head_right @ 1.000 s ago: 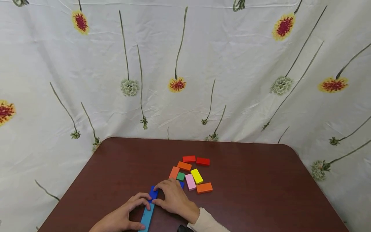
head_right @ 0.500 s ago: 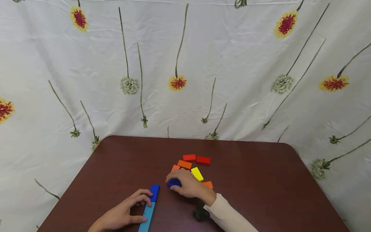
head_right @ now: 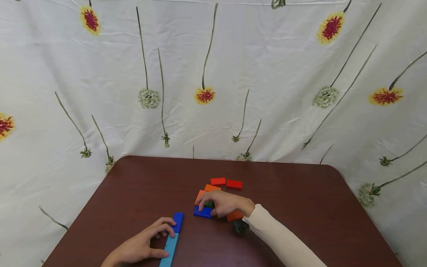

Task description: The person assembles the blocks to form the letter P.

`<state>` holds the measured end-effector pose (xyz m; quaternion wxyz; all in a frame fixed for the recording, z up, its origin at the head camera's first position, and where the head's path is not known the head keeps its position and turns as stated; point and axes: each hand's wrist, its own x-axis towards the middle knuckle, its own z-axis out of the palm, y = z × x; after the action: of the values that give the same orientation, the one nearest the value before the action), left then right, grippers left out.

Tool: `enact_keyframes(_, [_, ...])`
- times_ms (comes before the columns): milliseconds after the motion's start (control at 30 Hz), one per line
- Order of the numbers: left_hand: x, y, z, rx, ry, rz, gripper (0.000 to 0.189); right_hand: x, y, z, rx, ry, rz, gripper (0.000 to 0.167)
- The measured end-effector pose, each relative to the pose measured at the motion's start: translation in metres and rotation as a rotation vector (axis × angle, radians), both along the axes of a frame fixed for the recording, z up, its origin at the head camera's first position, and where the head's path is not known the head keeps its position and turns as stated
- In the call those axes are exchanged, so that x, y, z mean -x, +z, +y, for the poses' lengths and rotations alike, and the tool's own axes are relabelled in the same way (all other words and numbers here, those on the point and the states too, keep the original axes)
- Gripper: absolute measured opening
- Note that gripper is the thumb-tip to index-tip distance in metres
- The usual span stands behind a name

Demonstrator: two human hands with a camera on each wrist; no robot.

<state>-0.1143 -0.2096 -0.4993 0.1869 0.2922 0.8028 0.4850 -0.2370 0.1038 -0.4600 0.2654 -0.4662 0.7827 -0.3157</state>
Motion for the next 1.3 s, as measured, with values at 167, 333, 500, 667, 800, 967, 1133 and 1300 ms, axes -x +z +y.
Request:
enact_keyframes(167, [-0.003, -0.001, -0.001, -0.010, 0.005, -0.032, 0.031, -0.001, -0.001, -0.005, -0.069, 0.034, 0.066, 0.042])
enact_keyframes(333, [-0.003, 0.000, -0.001, -0.006, 0.012, -0.039, 0.030, -0.004, 0.000, -0.006, -0.116, 0.072, 0.120, 0.046])
enact_keyframes(500, [-0.002, -0.001, 0.000, -0.016, 0.000, -0.020, 0.031, -0.007, 0.001, -0.008, -0.143, 0.076, 0.184, 0.049])
enact_keyframes(667, [-0.003, -0.002, -0.001, -0.011, 0.004, -0.035, 0.030, -0.010, 0.000, -0.012, -0.166, 0.061, 0.229, 0.047])
enact_keyframes(800, [-0.004, -0.003, -0.003, -0.012, 0.003, -0.042, 0.030, -0.012, -0.002, -0.015, -0.199, 0.032, 0.243, 0.045])
enact_keyframes(967, [-0.003, -0.001, -0.004, -0.012, -0.001, -0.044, 0.031, -0.015, -0.004, -0.016, -0.214, 0.025, 0.310, 0.043])
enact_keyframes(1133, [-0.001, -0.001, -0.004, -0.025, -0.012, 0.020, 0.032, -0.016, -0.001, -0.015, -0.207, 0.024, 0.369, 0.039])
enact_keyframes(1300, [-0.001, -0.002, -0.002, -0.011, -0.007, 0.036, 0.032, -0.015, -0.001, -0.014, -0.179, -0.015, 0.313, 0.035])
